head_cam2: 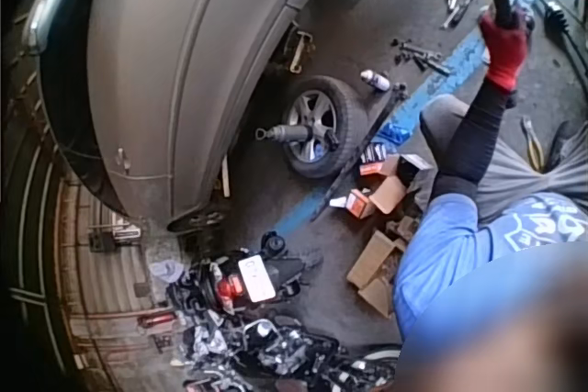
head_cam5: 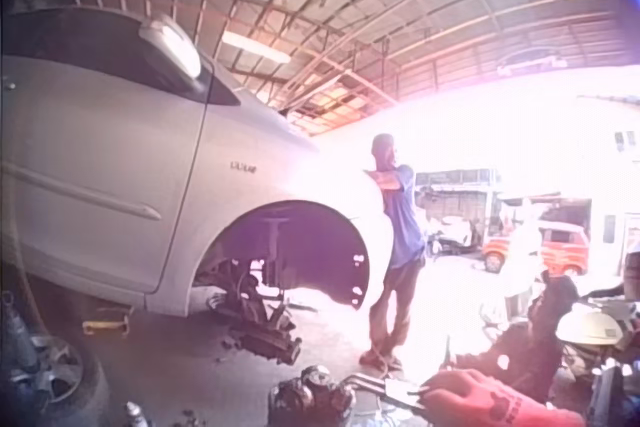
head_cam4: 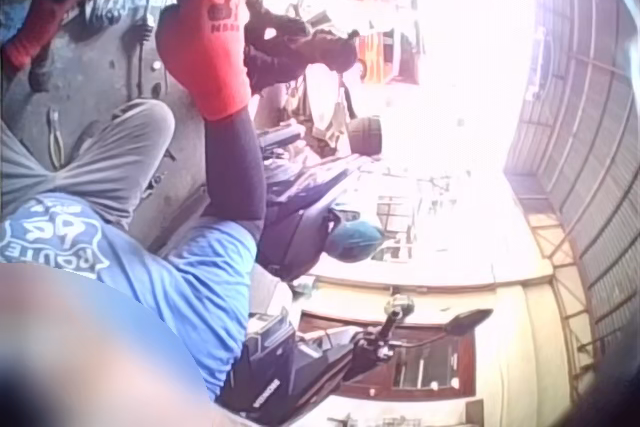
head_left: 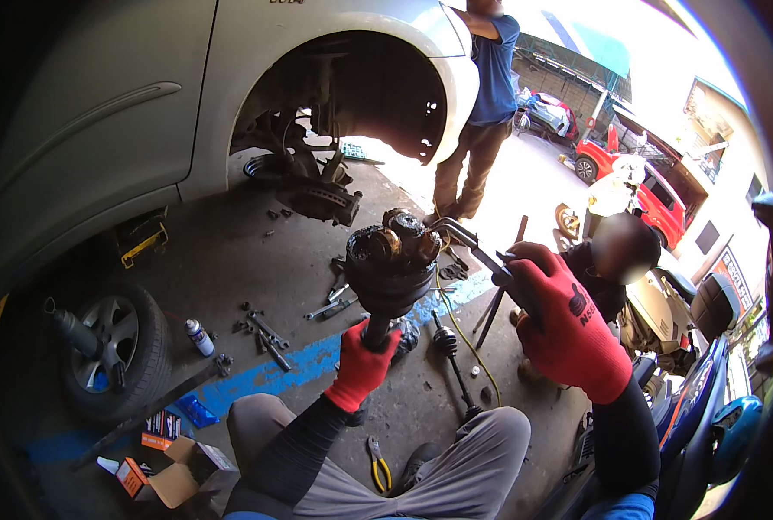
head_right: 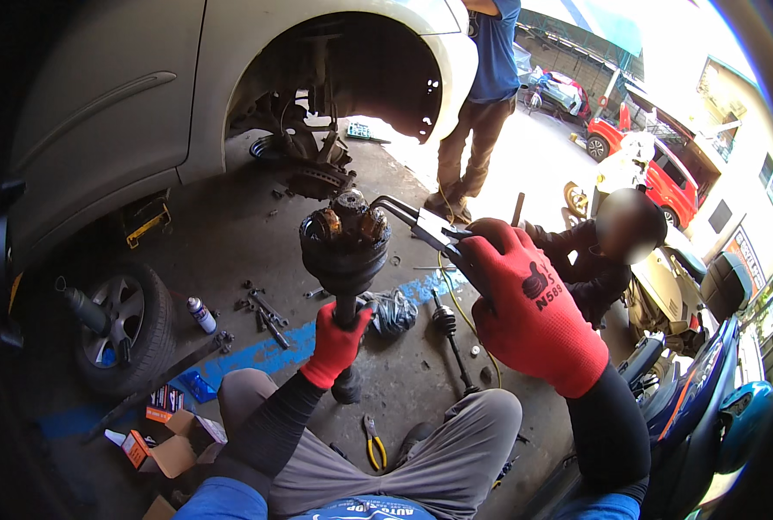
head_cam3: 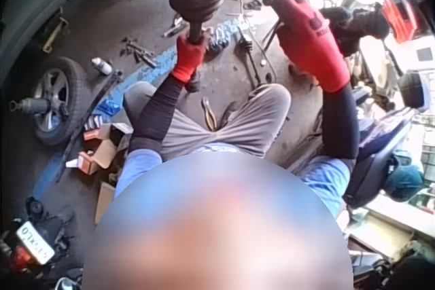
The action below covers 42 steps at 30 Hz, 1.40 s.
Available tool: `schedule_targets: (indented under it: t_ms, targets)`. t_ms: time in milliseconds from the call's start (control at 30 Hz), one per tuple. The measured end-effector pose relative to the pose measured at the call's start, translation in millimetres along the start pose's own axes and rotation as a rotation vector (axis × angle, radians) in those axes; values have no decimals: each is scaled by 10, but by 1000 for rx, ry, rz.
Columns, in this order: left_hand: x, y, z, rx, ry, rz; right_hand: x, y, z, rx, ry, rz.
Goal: The person sits on the garage floor and uses a wrench to loosen a bolt on a car axle assembly. They remove the bolt, inspect the part, and place the bolt on the floor.
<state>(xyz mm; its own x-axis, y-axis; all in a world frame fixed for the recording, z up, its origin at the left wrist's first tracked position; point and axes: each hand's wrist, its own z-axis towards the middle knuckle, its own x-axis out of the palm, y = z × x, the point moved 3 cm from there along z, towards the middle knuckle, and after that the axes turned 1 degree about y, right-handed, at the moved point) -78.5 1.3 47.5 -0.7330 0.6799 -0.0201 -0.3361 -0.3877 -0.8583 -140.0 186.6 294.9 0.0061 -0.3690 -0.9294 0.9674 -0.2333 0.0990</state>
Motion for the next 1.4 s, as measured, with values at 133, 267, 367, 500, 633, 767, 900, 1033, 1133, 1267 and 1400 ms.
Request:
schedule_targets:
  t_ms: [133, 267, 367, 500, 633, 767, 900, 1033, 1133, 1267, 1400]
  targets:
    - [-15, 29, -9, -55, 35, -8, 19, 16, 42, -13, 6, -12]
    - [-10, 51, -20, 59, 36, 99, 44, 13, 66, 25, 50, 21]
    - [0, 71, -20, 61, 48, 127, 48, 15, 79, 37, 65, 37]
    - [-4, 51, -8, -7, 26, 7, 44, 16, 87, 45, 86, 50]
    - [-8, -1, 11, -9, 1, -34, 42, 8, 96, 67, 122, 105]
    - [-2, -7, 18, 14, -6, -26, 32, 33, 102, 69, 145, 111]
    - [-3, 11, 7, 64, -30, 18, 21, 109, 88, 84, 138, 54]
    - [-14, 17, 2, 102, -12, 59, 1, 180, 76, 62, 116, -64]
    - [-22, 26, -1, 28, -18, 18, -3, 201, 77, 51, 99, -68]
    - [-26, 3, 8, 5, -31, -26, 22, 178, 94, 129, 167, 67]
    - [-26, -16, 5, -11, -12, -27, 30, 233, 103, 111, 146, -67]
